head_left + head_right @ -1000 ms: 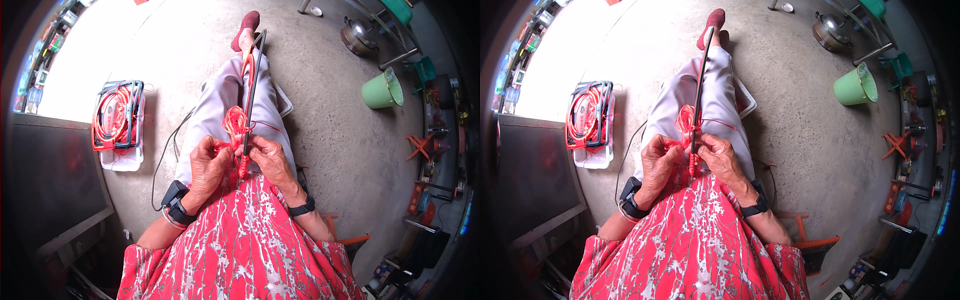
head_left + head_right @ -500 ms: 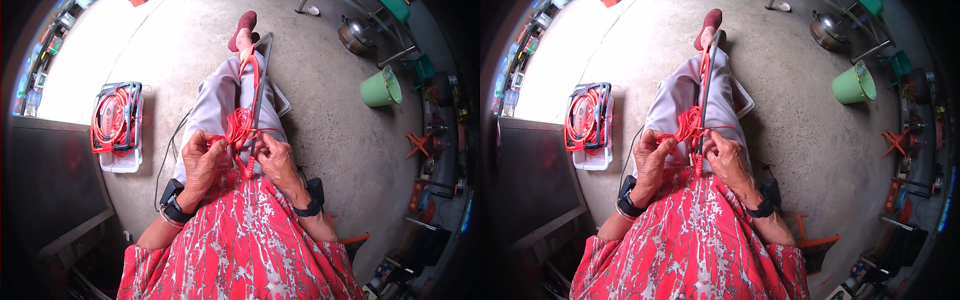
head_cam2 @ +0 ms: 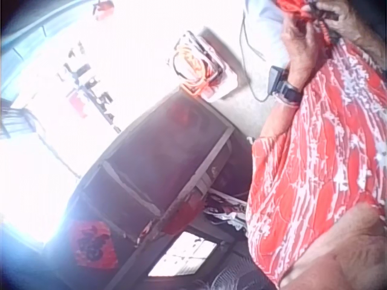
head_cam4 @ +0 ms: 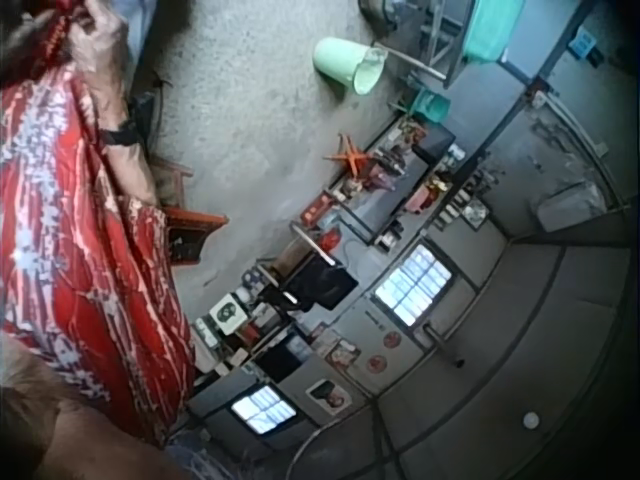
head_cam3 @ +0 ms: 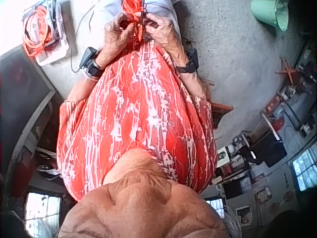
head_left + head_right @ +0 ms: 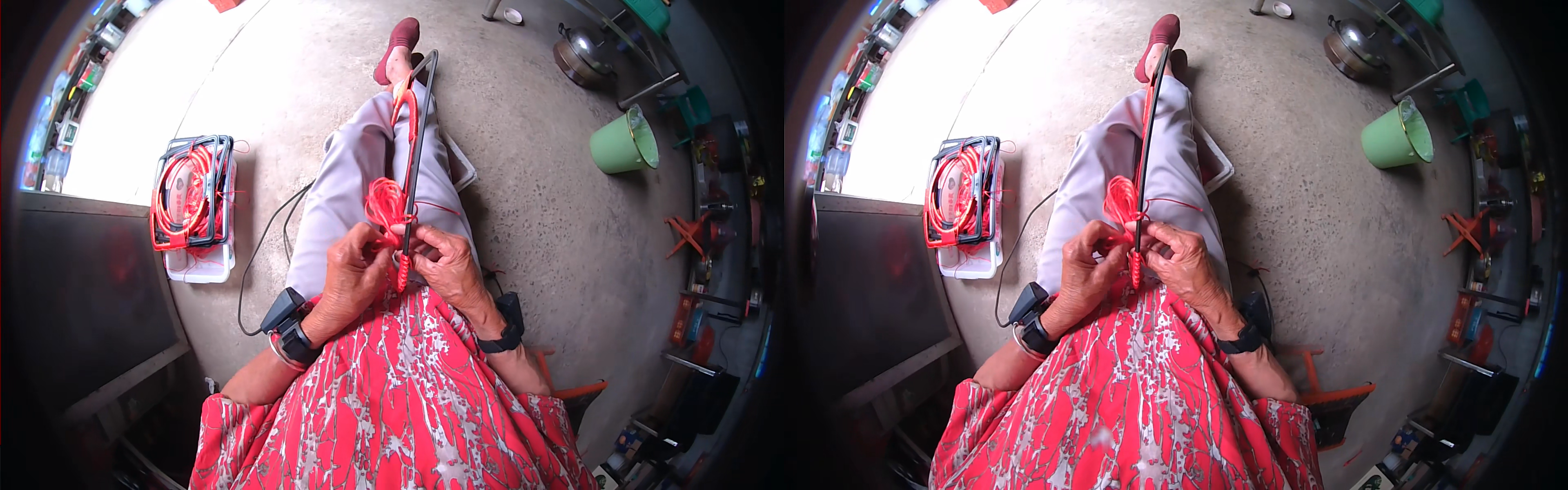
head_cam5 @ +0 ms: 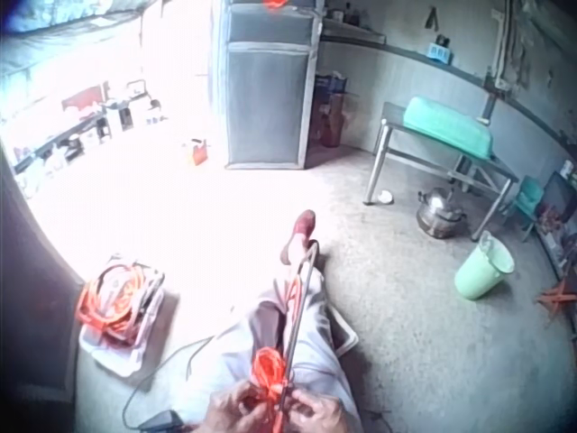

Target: The recorder wraps a metal chair frame with red plastic twine using their hands.

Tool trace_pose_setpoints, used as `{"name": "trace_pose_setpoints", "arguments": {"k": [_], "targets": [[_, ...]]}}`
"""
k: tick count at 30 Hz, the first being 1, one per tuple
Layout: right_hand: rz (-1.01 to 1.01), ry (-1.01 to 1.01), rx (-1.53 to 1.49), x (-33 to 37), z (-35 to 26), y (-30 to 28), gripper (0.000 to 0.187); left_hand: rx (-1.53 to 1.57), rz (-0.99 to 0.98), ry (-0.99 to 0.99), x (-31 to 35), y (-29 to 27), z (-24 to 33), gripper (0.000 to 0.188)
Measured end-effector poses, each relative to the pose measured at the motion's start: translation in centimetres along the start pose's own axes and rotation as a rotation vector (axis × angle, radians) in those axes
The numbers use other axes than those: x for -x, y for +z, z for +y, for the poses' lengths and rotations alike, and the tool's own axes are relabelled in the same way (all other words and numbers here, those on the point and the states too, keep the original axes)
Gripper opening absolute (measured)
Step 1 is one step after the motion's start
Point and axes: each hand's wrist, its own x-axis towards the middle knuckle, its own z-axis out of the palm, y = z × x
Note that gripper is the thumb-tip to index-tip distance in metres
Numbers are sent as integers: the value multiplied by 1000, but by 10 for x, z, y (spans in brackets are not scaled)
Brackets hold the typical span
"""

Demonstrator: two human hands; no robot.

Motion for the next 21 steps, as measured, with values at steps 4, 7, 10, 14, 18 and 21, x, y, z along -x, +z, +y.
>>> {"name": "trace_pose_setpoints", "arguments": {"k": [4,7,10,14,18,21], "targets": [[-82,17,10,1,0,-5,43,272,-51,-136,-1,4,1,9],[-100,-2,2,-2,-5,-5,46,329,-111,-182,-2,0,-4,10],[-44,-129,229,-4,-2,-6,44,305,-129,-142,-5,0,1,10],[-69,-185,353,-7,-11,-9,51,344,-146,-179,-8,-1,5,9],[-32,-211,235,-6,-7,-5,50,501,-65,-314,-9,3,7,9],[-20,-133,173,-1,-9,-4,49,520,-34,-289,-9,4,5,9]]}}
